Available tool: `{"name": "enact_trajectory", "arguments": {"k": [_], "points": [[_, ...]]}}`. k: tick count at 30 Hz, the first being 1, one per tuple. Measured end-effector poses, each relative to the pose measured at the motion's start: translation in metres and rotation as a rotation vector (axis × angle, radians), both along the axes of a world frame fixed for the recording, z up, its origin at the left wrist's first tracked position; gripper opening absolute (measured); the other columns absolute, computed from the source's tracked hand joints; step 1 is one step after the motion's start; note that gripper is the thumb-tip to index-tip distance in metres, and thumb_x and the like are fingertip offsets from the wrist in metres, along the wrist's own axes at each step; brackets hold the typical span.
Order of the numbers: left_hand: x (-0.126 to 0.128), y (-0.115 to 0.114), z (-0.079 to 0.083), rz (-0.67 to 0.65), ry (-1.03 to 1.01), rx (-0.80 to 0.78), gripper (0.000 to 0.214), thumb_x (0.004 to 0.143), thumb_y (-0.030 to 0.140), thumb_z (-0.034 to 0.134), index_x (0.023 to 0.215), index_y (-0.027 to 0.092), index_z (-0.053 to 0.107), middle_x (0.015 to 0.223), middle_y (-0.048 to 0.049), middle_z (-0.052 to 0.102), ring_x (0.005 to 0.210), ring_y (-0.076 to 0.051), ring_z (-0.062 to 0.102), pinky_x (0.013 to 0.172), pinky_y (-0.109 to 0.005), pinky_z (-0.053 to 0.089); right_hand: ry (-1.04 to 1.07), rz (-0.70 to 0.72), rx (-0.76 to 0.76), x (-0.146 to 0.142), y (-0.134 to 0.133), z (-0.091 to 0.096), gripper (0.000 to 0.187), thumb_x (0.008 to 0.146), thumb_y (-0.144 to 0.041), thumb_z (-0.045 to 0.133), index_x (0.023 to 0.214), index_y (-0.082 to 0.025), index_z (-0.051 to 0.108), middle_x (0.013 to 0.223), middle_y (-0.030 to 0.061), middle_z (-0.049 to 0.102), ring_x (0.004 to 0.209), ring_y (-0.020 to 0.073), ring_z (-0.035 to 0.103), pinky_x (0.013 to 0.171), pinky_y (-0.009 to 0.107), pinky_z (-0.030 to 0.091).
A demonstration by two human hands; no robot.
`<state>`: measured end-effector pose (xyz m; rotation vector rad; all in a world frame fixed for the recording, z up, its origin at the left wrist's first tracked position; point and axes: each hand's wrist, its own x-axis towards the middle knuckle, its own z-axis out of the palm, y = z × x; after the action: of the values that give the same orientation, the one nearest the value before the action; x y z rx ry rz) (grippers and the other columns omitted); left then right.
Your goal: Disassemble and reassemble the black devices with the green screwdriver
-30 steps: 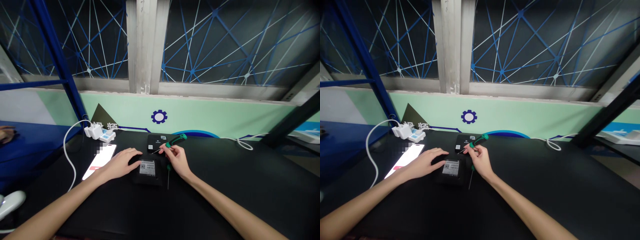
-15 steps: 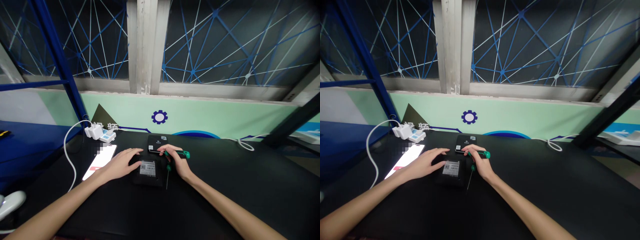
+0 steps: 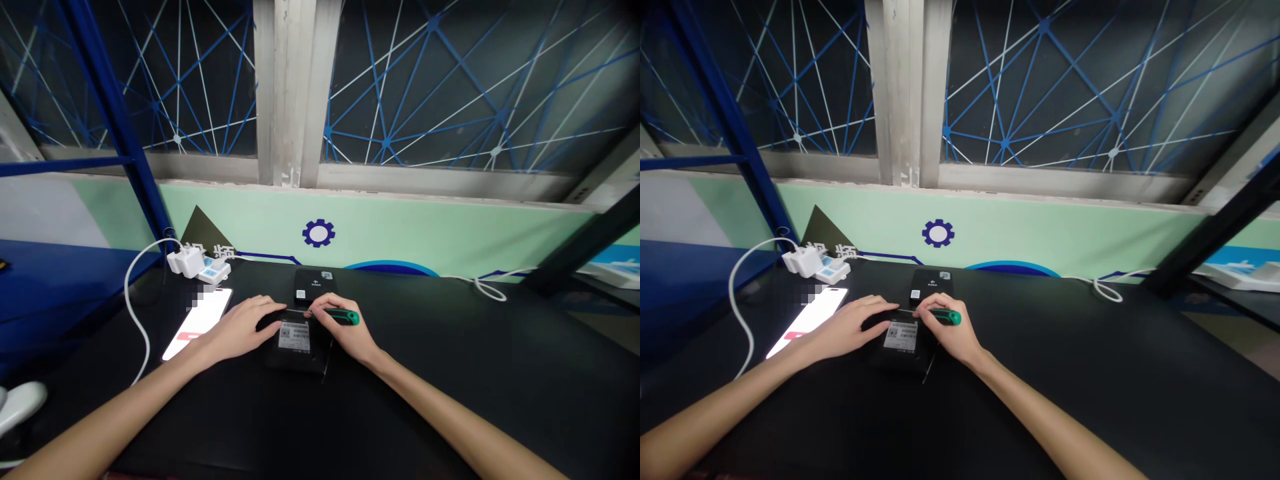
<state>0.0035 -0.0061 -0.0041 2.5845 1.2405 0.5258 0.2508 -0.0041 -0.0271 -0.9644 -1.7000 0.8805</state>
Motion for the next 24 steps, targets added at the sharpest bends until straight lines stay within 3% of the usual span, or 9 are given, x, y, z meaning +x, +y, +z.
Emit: {"name": "enact_trajectory", "arguments": {"k": [9,13,17,20,24], "points": [[-0.006,0.005,-0.015,0.048,0.011,0.040,0.042,0.098,0.047,0.049,0.136,0.029,0.055,0.131,-0.0051,0.063,0.125,-0.028,0.055,0.102,-0.043,0.045,0.099,-0.048,0.009,0.001,-0.001,0.009,0.028,0.088,-0.043,0.065,0.074,-0.020,0.068,0.075,0.0047,0.074,0.073,0.0214,0.069,0.070,0.031,0.052],[-0.004,0.004,-0.008,0.092,-0.016,0.051,0.034,0.095,0.047,0.052,0.121,0.028,0.062,0.104,-0.0026,0.070,0.096,-0.023,0.065,0.081,-0.035,0.050,0.157,-0.078,-0.009,0.003,0.001,0.010,0.028,0.086,-0.045,0.066,0.072,-0.020,0.069,0.071,0.0042,0.073,0.068,0.0205,0.066,0.068,0.031,0.052],[-0.001,0.003,0.001,0.137,-0.004,0.022,0.029,0.092,0.049,0.054,0.105,0.026,0.066,0.075,0.0017,0.064,0.071,-0.018,0.063,0.061,-0.028,0.042,0.219,-0.105,-0.067,0.004,0.003,0.010,0.029,0.085,-0.044,0.065,0.070,-0.021,0.069,0.068,0.0038,0.072,0.061,0.0179,0.062,0.062,0.030,0.050],[0.000,0.001,0.004,0.144,0.013,-0.043,0.029,0.090,0.052,0.056,0.099,0.025,0.065,0.064,0.0041,0.059,0.062,-0.017,0.060,0.055,-0.026,0.036,0.262,-0.127,-0.100,0.005,0.004,0.010,0.028,0.084,-0.043,0.066,0.068,-0.021,0.068,0.065,0.0030,0.069,0.063,0.0188,0.063,0.061,0.030,0.051],[0.000,-0.001,0.007,0.105,0.023,-0.115,0.030,0.090,0.050,0.057,0.108,0.026,0.063,0.058,0.0069,0.058,0.058,-0.017,0.057,0.059,-0.027,0.038,0.307,-0.133,-0.115,0.006,0.006,0.009,0.027,0.083,-0.041,0.066,0.066,-0.020,0.067,0.063,0.0025,0.067,0.061,0.0178,0.062,0.058,0.029,0.050]]}}
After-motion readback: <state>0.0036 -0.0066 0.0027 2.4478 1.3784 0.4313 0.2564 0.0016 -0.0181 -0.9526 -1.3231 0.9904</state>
